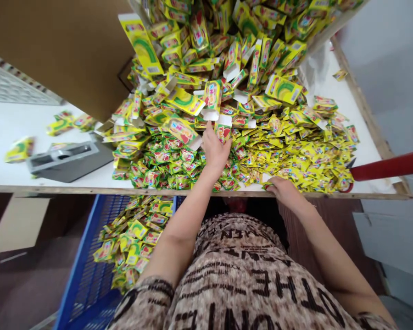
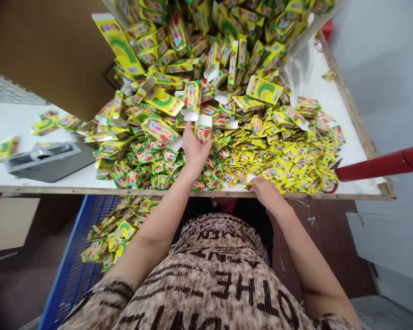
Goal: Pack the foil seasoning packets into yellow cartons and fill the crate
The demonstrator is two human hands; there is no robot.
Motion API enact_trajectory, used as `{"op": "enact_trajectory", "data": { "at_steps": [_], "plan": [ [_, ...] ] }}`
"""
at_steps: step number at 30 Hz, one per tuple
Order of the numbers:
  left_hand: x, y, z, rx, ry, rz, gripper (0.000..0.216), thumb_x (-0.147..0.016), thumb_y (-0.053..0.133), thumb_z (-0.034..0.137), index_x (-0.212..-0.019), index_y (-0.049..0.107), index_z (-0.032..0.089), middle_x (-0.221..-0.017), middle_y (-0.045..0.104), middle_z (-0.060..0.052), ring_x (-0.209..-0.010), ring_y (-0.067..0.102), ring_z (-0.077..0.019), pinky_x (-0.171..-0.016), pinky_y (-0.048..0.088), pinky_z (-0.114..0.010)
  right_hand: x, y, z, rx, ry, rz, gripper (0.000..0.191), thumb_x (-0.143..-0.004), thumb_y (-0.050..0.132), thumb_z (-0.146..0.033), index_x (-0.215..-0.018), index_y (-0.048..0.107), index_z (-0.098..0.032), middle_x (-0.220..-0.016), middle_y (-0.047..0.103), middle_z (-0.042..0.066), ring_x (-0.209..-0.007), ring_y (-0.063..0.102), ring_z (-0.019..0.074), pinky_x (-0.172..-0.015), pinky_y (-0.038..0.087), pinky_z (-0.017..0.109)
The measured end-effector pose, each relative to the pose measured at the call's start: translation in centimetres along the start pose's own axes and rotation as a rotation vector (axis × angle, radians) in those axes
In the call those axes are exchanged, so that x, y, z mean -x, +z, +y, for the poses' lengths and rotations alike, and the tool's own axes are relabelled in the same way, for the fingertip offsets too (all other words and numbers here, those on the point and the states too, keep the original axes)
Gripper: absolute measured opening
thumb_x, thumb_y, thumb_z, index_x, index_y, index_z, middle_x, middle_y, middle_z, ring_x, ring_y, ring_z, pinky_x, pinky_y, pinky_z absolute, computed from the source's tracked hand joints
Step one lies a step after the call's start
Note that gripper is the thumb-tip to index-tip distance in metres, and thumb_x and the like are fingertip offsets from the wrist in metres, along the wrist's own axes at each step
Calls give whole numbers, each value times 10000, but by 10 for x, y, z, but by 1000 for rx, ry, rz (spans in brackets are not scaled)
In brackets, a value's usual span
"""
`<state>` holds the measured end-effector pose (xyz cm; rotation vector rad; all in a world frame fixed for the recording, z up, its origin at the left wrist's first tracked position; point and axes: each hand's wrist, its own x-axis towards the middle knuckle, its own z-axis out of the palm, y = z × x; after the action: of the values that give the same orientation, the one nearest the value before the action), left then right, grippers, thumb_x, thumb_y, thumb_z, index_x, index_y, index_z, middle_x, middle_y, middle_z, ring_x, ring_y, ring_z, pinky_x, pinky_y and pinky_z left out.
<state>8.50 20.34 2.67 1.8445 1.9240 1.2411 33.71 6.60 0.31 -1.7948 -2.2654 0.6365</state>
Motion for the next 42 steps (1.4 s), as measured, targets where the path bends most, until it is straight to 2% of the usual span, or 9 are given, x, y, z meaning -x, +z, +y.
{"op": "enact_trajectory", "data": {
  "at_steps": [5, 8, 14, 20, 26, 31, 34, 36, 42],
  "plan": [
    [47, -24, 17, -31, 128, -302, 628, -776, 665, 223, -1357, 444, 137, -1206, 563, -169, -1159, 542, -320, -998, 447, -473, -20, -22, -35, -496, 139, 637, 325, -865, 635, -425, -1084, 669, -188, -928, 708, 66, -788, 651, 213, -756, 512, 357],
    [83, -37, 26, 70, 171, -487, 646, -766, 661, 240, -1368, 443, 153, -1165, 576, -132, -1079, 574, -270, -935, 495, -392, -43, -27, -62, -587, 29, 728, 296, -857, 654, -414, -1067, 681, -207, -970, 698, 55, -874, 644, 213, -815, 512, 364],
    [117, -37, 19, 83, 96, -454, 688, -746, 663, 216, -1394, 435, 167, -1192, 552, -124, -1086, 564, -262, -947, 485, -381, -49, -15, -73, -381, -87, 454, 135, -856, 651, -286, -937, 714, -199, -890, 619, 46, -843, 600, 192, -794, 484, 331],
    [140, -40, 16, 419, -49, -645, 526, -750, 699, 228, -1246, 533, 169, -1126, 603, -103, -1056, 582, -253, -934, 472, -391, -31, -37, -74, -290, -190, -24, 150, -821, 622, -124, -940, 687, -188, -913, 611, 49, -828, 571, 186, -755, 447, 314],
    [163, -69, 17, 1069, -627, -858, 396, -722, 782, 311, -1006, 541, 177, -885, 678, -19, -787, 633, -148, -742, 506, -269, -10, -31, -83, -513, -134, 64, 47, -808, 728, -241, -808, 705, -199, -819, 649, 23, -782, 587, 174, -742, 452, 320],
    [172, -84, 10, 1095, -748, -890, 459, -609, 871, 275, -950, 588, 156, -857, 683, 3, -778, 619, -116, -743, 483, -225, 14, 3, -92, -501, -300, -11, 130, -852, 688, -299, -767, 757, -229, -1082, 657, 79, -1072, 535, 247, -943, 420, 439],
    [174, -84, 7, 1076, -750, -899, 472, -589, 882, 300, -961, 635, 149, -877, 696, -8, -804, 628, -132, -767, 484, -237, 23, 8, -92, -682, -127, 108, 148, -880, 645, -332, -830, 741, -231, -1053, 672, 68, -1049, 571, 226, -943, 447, 423],
    [173, -83, 8, 1106, -800, -864, 446, -669, 823, 410, -994, 660, 152, -920, 713, -33, -834, 645, -158, -784, 494, -264, 28, 10, -91, -897, 106, 150, 158, -859, 656, -369, -868, 703, -218, -868, 669, 36, -832, 612, 179, -757, 511, 339],
    [158, -86, 10, 1199, -1063, -929, 367, -737, 750, 428, -950, 701, 134, -903, 728, -78, -784, 665, -178, -742, 527, -302, 29, 26, -95, -1394, 464, -183, 277, -728, 758, -395, -860, 612, -200, -641, 573, -62, -419, 419, 54, -356, 341, 177]
  ]
}}
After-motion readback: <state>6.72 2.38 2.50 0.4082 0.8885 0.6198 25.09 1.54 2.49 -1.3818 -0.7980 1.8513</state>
